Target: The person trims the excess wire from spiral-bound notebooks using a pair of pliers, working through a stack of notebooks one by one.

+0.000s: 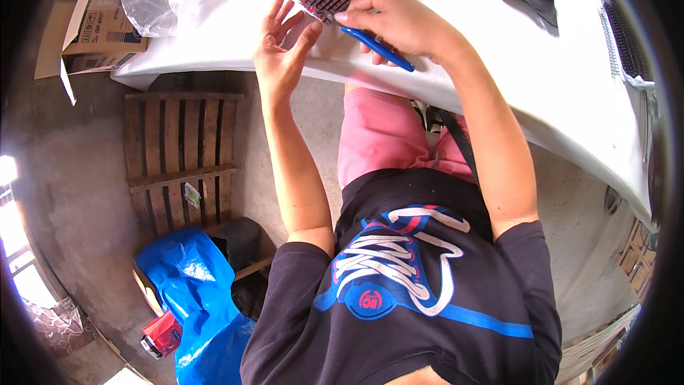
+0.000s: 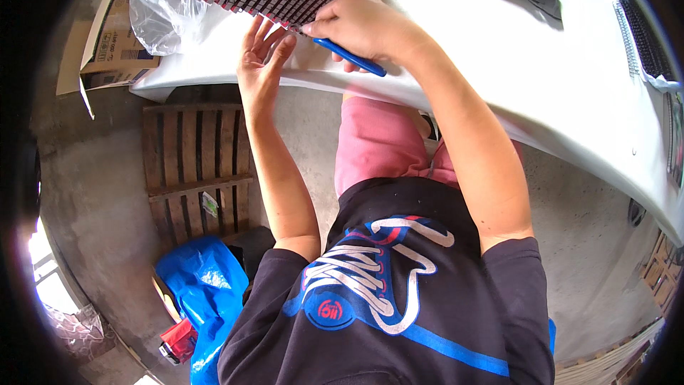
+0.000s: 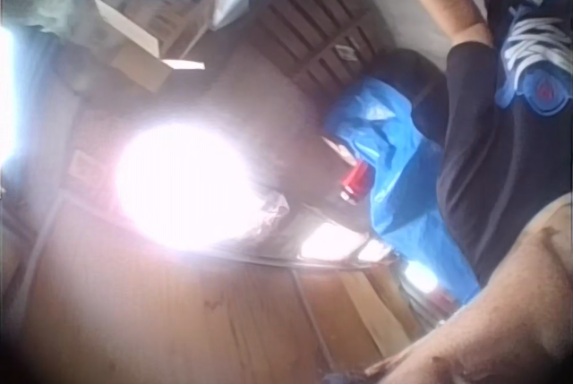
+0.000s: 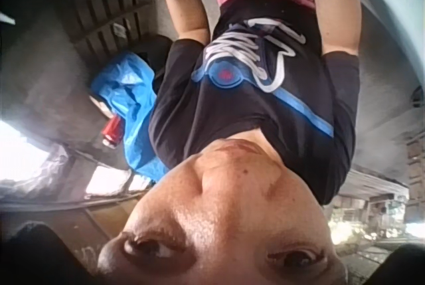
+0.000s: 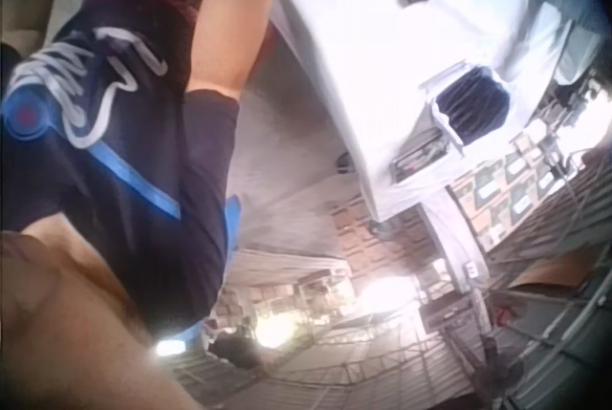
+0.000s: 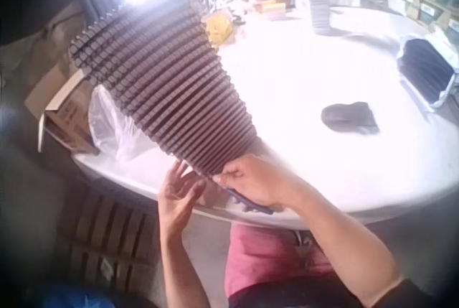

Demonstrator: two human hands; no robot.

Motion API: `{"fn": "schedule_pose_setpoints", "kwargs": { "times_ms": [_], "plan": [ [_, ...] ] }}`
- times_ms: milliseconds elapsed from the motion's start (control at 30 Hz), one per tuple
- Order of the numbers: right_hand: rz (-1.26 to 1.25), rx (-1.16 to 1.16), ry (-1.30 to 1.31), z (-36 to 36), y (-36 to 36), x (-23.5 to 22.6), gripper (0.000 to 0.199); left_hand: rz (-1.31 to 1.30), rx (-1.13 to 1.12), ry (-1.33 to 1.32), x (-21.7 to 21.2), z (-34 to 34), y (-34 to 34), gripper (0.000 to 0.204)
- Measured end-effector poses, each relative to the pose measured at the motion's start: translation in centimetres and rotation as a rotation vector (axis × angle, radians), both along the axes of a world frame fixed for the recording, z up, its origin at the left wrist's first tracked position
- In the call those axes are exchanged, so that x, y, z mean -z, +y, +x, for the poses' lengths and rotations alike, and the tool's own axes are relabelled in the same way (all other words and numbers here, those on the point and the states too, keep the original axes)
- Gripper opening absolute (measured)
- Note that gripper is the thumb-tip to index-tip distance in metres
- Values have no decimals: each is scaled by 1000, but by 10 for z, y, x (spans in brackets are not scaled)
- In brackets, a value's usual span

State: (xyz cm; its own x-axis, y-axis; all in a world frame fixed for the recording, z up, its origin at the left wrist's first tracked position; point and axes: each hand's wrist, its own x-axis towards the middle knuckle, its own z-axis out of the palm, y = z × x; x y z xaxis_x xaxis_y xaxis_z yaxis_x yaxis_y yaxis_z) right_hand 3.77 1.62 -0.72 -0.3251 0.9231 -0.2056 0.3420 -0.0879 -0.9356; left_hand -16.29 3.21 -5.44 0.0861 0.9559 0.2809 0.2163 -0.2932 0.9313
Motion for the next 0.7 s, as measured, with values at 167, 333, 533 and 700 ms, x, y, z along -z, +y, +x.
{"fn": "schedule_pose_setpoints", "kwargs": {
  "times_ms": [167, 333, 533, 700],
  "plan": [
    [652, 295, -697, -12, -36, 3, 30, -27, -71, -118, -5, 8, -3, 74],
    [643, 275, -699, 9, -40, 18, 32, 41, -256, -52, 4, 29, -4, 71],
    [702, 340, -477, 11, -38, 25, 33, 215, -322, 88, 15, 31, -3, 66],
    [996, 398, -566, 2, -29, 29, 33, 333, -351, 217, 21, 31, -1, 59]
  ]
}}
